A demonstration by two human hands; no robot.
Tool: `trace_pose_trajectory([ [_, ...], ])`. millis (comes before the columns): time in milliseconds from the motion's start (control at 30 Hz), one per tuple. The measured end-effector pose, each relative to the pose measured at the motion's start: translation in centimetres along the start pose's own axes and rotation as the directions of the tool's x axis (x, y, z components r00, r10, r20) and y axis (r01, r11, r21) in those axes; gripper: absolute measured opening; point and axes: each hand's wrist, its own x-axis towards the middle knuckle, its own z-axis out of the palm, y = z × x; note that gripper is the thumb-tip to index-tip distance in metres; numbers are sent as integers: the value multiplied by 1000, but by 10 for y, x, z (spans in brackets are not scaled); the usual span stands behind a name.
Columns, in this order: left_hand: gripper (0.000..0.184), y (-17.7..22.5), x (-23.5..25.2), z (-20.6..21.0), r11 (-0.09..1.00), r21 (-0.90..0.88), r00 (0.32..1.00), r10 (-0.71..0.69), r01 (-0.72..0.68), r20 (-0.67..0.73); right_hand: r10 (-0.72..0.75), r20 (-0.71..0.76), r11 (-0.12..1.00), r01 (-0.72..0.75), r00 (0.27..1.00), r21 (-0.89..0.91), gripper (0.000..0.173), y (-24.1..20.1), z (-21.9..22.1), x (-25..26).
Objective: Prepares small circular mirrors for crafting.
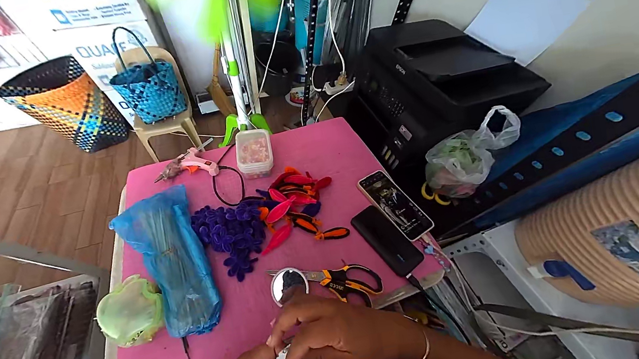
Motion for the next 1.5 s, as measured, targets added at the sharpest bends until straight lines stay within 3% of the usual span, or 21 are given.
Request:
trace_pose_trajectory([
  [67, 36, -1, -2, 0, 985, 173, 992, 18, 4, -122, 19, 2, 997, -19, 1000, -70, 20, 0, -1, -1],
  [133, 44, 3, -1, 0, 928, 371, 969, 61, 34, -240, 100, -23, 959, -102, 995, -265, 19, -5, 0, -1],
  [233, 50, 12, 3, 8, 896, 444, 933, 147, 16, -329, 200, -103, 881, -225, 974, -417, 15, -10, 2, 4],
  [433, 13, 7, 14, 22, 759, 646, 742, 385, 84, -549, 317, -256, 917, -364, 913, -164, 9, -6, 7, 9],
  [600, 14, 7, 11, 21, 769, 636, 761, 372, 68, -531, 432, -235, 898, -438, 871, 28, 11, -4, 7, 12],
  [900, 13, 7, 14, 19, 731, 679, 747, 413, 69, -521, 502, -189, 865, -497, 844, 75, 12, -11, 4, 20],
  [1033, 9, 6, 18, 21, 802, 596, 711, 431, -22, -555, 334, -260, 922, -372, 906, -111, 9, -7, 16, 23],
  [1200, 16, 5, 25, 27, 963, 201, 620, 269, -179, -737, 75, -335, 930, -187, 939, -316, 6, 2, 29, 26],
  [1300, 22, 7, 29, 26, 979, 2, 544, 116, -205, -831, -76, -286, 882, -70, 955, -465, 7, 9, 33, 24],
  [1500, 23, 21, 26, 7, 960, -117, 343, -24, -253, -939, -179, -137, 784, 57, 974, -618, 11, 11, 27, 11],
])
